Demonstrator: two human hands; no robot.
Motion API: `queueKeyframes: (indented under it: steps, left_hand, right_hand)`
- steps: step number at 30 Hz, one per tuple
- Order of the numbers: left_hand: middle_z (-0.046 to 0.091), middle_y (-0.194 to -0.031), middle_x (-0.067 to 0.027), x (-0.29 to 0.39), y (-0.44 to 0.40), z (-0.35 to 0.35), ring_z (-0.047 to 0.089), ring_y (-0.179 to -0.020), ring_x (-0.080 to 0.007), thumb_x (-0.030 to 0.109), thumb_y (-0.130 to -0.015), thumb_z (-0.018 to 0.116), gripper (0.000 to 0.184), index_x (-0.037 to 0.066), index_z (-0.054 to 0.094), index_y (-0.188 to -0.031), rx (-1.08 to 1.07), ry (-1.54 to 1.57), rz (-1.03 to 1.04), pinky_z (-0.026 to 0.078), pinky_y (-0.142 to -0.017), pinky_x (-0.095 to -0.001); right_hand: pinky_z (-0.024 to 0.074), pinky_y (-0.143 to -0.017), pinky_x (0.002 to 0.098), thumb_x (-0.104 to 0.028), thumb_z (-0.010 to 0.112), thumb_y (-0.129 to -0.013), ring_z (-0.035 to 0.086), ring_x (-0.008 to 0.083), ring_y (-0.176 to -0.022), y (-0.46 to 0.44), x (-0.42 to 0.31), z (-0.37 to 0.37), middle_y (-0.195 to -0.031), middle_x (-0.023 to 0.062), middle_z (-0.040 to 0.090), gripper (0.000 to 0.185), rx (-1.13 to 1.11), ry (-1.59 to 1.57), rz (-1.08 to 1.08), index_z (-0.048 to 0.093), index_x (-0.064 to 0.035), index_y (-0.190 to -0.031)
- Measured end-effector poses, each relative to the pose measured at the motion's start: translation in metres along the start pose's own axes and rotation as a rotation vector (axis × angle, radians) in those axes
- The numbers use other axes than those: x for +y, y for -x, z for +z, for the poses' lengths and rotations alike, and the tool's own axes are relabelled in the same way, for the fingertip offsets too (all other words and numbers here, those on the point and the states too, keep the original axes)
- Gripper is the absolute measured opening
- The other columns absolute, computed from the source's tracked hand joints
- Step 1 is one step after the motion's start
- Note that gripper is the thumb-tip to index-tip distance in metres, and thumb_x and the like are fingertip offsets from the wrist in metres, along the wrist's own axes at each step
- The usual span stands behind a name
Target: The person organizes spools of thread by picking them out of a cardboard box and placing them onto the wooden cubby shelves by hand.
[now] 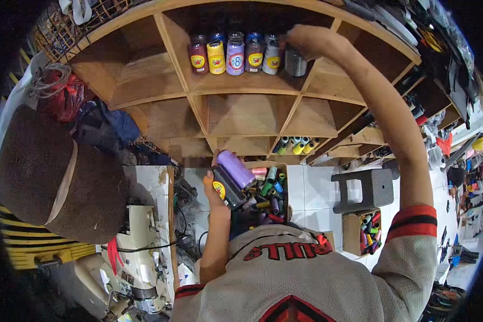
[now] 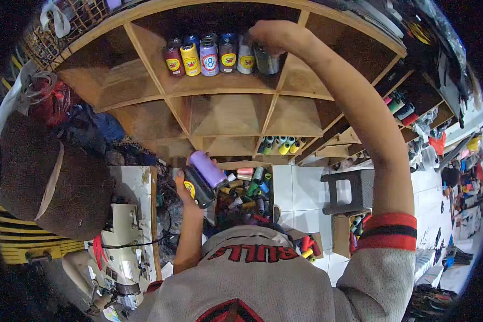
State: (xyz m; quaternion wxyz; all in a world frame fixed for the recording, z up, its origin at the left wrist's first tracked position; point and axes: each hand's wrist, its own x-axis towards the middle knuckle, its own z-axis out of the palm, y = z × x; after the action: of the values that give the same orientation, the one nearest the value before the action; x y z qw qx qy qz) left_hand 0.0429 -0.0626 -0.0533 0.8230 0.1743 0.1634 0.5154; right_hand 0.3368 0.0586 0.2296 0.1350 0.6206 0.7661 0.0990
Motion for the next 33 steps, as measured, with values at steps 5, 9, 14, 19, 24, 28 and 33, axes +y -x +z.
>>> queueKeyframes:
  steps: [5, 9, 14, 19, 24, 28, 33]
  left_hand:
    - [0.048, -0.126, -0.0213, 0.002, 0.001, -0.016, 0.05, -0.111, -0.0365, 0.048, -0.08, 0.054, 0.07, 0.008, 0.037, -0.134, 0.007, 0.006, 0.034, 0.042, -0.092, -0.0553]
    - [0.047, -0.127, -0.0211, 0.01, 0.001, -0.017, 0.05, -0.112, -0.0373, 0.048, -0.079, 0.056, 0.071, 0.009, 0.037, -0.134, 0.058, -0.012, 0.039, 0.042, -0.092, -0.0537]
    - [0.05, -0.123, -0.0199, 0.013, 0.002, -0.007, 0.05, -0.113, -0.0372, 0.047, -0.081, 0.055, 0.067, 0.007, 0.039, -0.132, 0.052, 0.004, 0.048, 0.043, -0.093, -0.0502]
    - [0.05, -0.123, -0.0196, 0.006, -0.002, -0.003, 0.05, -0.112, -0.0371, 0.045, -0.082, 0.054, 0.065, 0.005, 0.04, -0.131, 0.052, -0.014, 0.01, 0.042, -0.094, -0.0522]
    - [0.049, -0.125, -0.0197, -0.01, -0.005, -0.013, 0.05, -0.112, -0.0364, 0.042, -0.082, 0.053, 0.064, 0.002, 0.041, -0.13, 0.054, 0.081, -0.071, 0.039, -0.095, -0.0551]
    - [0.049, -0.125, -0.0202, -0.011, -0.004, -0.007, 0.051, -0.111, -0.0349, 0.043, -0.082, 0.055, 0.064, 0.002, 0.041, -0.129, 0.044, 0.033, -0.071, 0.04, -0.096, -0.0519]
    - [0.053, -0.121, -0.0195, -0.003, 0.001, 0.004, 0.054, -0.109, -0.0301, 0.039, -0.084, 0.054, 0.065, 0.003, 0.037, -0.135, 0.117, -0.086, -0.042, 0.043, -0.094, -0.0406]
  right_hand:
    - [0.054, -0.071, 0.038, 0.004, 0.07, -0.056, 0.064, 0.0292, -0.091, -0.03, 0.015, 0.037, -0.092, 0.0154, 0.066, 0.046, -0.063, 0.178, 0.042, 0.065, -0.0068, -0.1]
    - [0.0535, -0.074, 0.0369, -0.002, 0.071, -0.058, 0.063, 0.0282, -0.093, -0.036, 0.023, 0.051, -0.092, 0.0173, 0.066, 0.035, -0.129, 0.216, 0.107, 0.065, -0.0026, -0.093]
    - [0.0511, -0.079, 0.0358, -0.007, 0.062, -0.069, 0.06, 0.0297, -0.096, -0.047, 0.04, 0.069, -0.098, 0.0148, 0.062, 0.023, 0.016, 0.204, 0.055, 0.061, -0.0024, -0.091]
    - [0.0523, -0.077, 0.0376, -0.005, 0.06, -0.072, 0.062, 0.0311, -0.091, -0.042, 0.038, 0.079, -0.094, 0.0154, 0.062, 0.017, 0.149, 0.163, 0.048, 0.061, -0.0024, -0.088]
    - [0.0526, -0.076, 0.0404, -0.003, 0.06, -0.074, 0.062, 0.0315, -0.093, -0.043, 0.032, 0.088, -0.096, 0.0171, 0.063, 0.022, 0.116, 0.141, 0.07, 0.061, 0.0006, -0.095]
    - [0.0548, -0.071, 0.0409, -0.005, 0.059, -0.077, 0.064, 0.0308, -0.089, -0.045, 0.029, 0.097, -0.095, 0.0183, 0.064, 0.016, 0.271, 0.047, 0.177, 0.065, -0.0025, -0.092]
    - [0.0552, -0.071, 0.0411, -0.005, 0.059, -0.077, 0.065, 0.0307, -0.09, -0.046, 0.018, 0.096, -0.093, 0.0171, 0.065, 0.017, 0.215, 0.092, 0.235, 0.067, -0.0026, -0.091]
